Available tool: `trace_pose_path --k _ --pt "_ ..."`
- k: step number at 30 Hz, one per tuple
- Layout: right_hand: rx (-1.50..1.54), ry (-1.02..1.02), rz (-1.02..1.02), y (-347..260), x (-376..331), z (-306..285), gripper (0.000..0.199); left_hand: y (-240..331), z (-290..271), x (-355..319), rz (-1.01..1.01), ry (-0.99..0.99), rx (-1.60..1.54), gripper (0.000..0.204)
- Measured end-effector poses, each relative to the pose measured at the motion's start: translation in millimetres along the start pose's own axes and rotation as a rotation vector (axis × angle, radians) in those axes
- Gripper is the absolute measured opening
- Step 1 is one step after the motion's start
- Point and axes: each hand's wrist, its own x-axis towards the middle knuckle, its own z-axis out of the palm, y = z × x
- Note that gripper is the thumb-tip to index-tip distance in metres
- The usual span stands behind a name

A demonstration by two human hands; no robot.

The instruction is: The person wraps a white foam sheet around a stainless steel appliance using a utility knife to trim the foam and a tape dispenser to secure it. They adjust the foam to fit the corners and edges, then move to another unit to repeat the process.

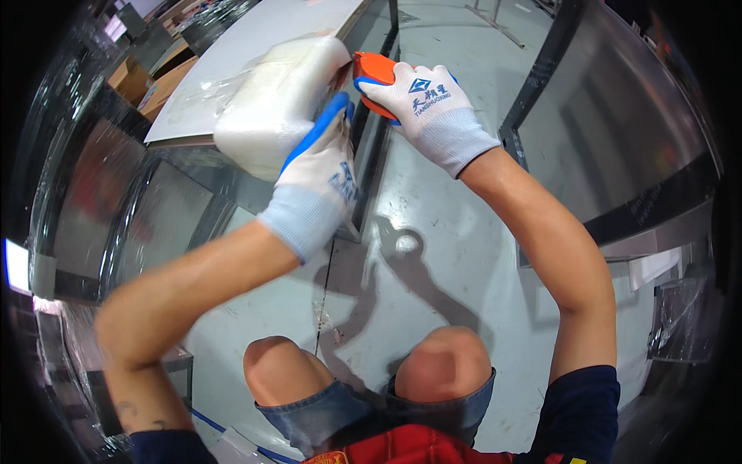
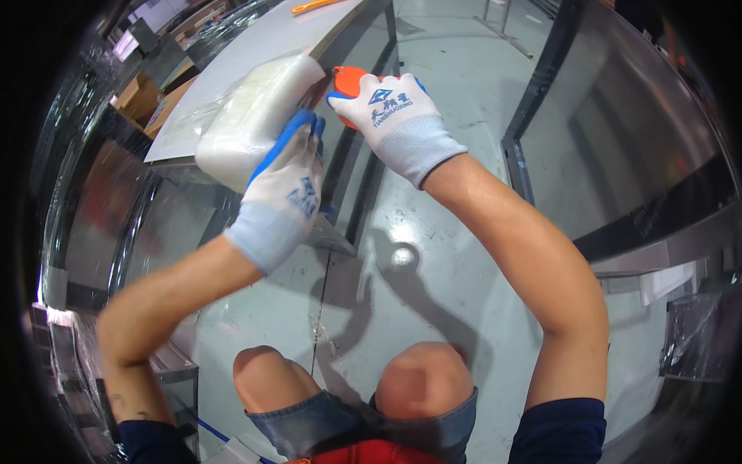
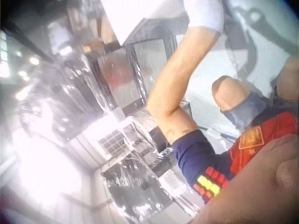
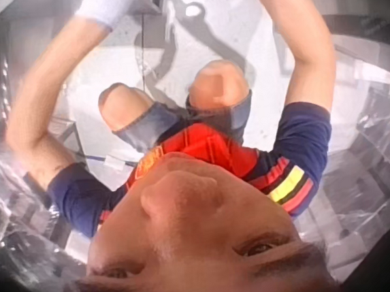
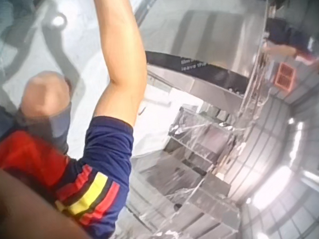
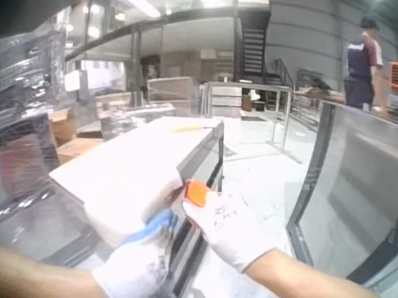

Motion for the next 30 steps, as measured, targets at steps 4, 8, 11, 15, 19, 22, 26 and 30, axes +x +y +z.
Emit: trace_pose_path --k 4,8,11,15,19,22,26,30 --pt "0.004 -0.069 0.042 -14.6 17.6 -6.2 0.05 8.1 21.0 34.6 0.238 -0.364 0.326 0.054" --pt "0.008 -0.125 0.112 -2.8 40.9 9.8 0.048 18.9 40.5 79.5 0.027 -0.427 0.429 0.05" --pt "0.093 -0.119 0.226 16.5 23.0 26.1 0.057 24.6 54.8 123.3 -0.025 -0.608 0.617 0.057" --pt "0.404 -0.14 0.517 20.8 -64.5 44.3 0.075 52.1 24.7 135.7 -0.166 -0.347 -0.21 0.065" --pt "1.189 -0.136 1.063 -3.9 -184.6 37.8 0.071 71.2 -23.3 21.2 -0.018 0.544 -1.349 0.046" --pt "1.04 -0.336 1.256 -36.3 -287.7 -1.6 0.071 28.4 -5.1 -79.1 -0.165 0.518 -1.77 0.042" --pt "1.023 -0.58 1.463 -75.5 -402.0 -96.7 0.076 -88.1 116.2 -128.0 -1.472 0.684 -1.251 0.078" --pt "0.979 -0.596 1.809 -107.8 -441.6 -182.4 0.078 -149.9 206.1 -110.5 -1.923 0.298 -1.84 0.069"
